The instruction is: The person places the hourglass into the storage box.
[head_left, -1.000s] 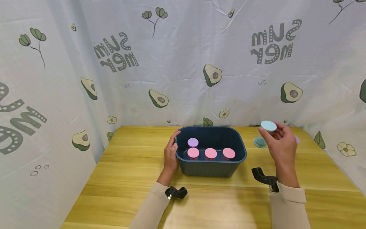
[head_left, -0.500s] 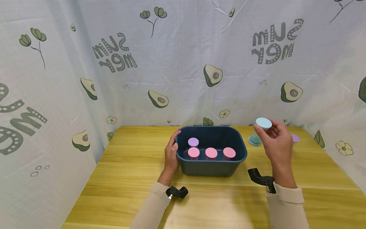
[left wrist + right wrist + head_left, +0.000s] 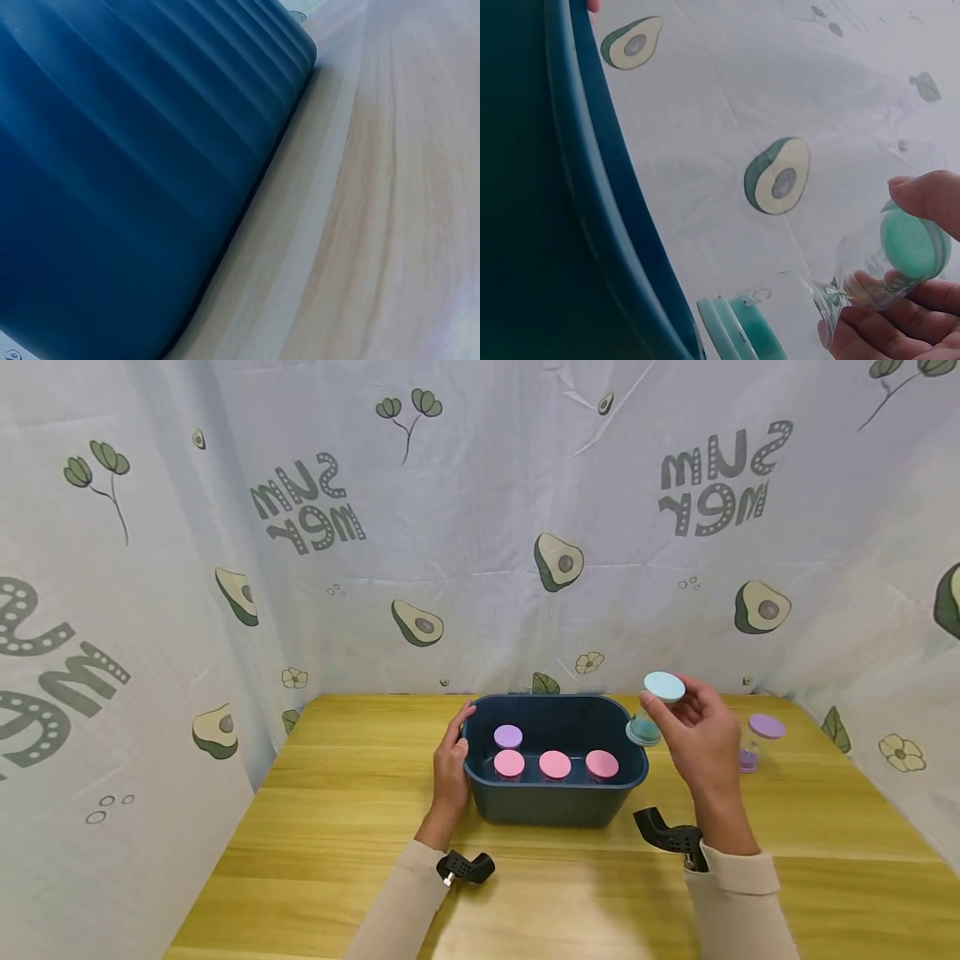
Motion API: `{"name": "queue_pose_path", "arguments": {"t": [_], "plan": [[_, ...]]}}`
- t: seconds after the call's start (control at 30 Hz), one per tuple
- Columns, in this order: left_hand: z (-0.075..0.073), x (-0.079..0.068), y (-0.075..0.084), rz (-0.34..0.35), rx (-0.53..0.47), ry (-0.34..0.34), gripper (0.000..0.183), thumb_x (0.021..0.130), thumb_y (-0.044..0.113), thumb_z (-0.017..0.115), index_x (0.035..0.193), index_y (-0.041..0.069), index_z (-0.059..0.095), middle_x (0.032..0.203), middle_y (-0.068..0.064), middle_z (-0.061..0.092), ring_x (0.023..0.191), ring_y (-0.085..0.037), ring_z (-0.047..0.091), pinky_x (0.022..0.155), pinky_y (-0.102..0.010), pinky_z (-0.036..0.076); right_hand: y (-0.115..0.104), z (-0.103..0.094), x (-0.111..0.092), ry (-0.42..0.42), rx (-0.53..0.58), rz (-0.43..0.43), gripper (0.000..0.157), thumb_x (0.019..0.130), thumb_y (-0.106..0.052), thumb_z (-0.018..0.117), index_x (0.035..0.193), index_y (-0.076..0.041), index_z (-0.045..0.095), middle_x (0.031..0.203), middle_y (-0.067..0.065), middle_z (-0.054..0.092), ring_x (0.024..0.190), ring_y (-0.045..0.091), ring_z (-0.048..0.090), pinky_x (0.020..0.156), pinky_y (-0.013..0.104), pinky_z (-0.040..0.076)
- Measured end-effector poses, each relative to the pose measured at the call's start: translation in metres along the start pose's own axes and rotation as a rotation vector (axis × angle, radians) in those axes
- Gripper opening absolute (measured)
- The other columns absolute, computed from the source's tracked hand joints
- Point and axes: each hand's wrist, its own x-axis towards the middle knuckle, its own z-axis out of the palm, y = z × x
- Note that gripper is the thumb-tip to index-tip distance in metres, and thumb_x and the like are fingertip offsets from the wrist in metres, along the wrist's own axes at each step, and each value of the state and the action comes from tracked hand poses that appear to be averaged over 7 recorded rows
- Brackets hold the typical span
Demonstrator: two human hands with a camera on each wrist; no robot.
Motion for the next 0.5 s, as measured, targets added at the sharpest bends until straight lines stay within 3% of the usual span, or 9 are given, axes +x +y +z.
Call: {"name": "queue_pose_path", "arguments": {"t": [0.17,0.5], "plan": [[-0.006,-0.002,0.023,0.002,0.004,-0.01,0.051,0.089,0.005,0.03,0.136,-0.006,0.046,0.146,-0.025,0.04,0.138,-0.034,0.036,0.109,-0.051,0.031,-0.005,0.007,-0.006,-0.036,0.0,-0.02,0.053,0.086,-0.021,0.072,0.132,-0.004,0.054,0.126,0.013,0.061,0.113,0.024,0.061,0.091,0.019,0.047],[-0.012,-0.005,0.023,0.018,-0.015,-0.031,0.051,0.09,0.006,0.031,0.136,-0.006,0.047,0.147,-0.021,0.041,0.137,-0.034,0.037,0.108,-0.05,0.033,-0.011,0.029,-0.018,-0.126,0.023,-0.076,0.053,0.086,-0.018,0.072,0.132,0.0,0.052,0.125,0.017,0.061,0.112,0.029,0.061,0.088,0.015,0.046]]}}
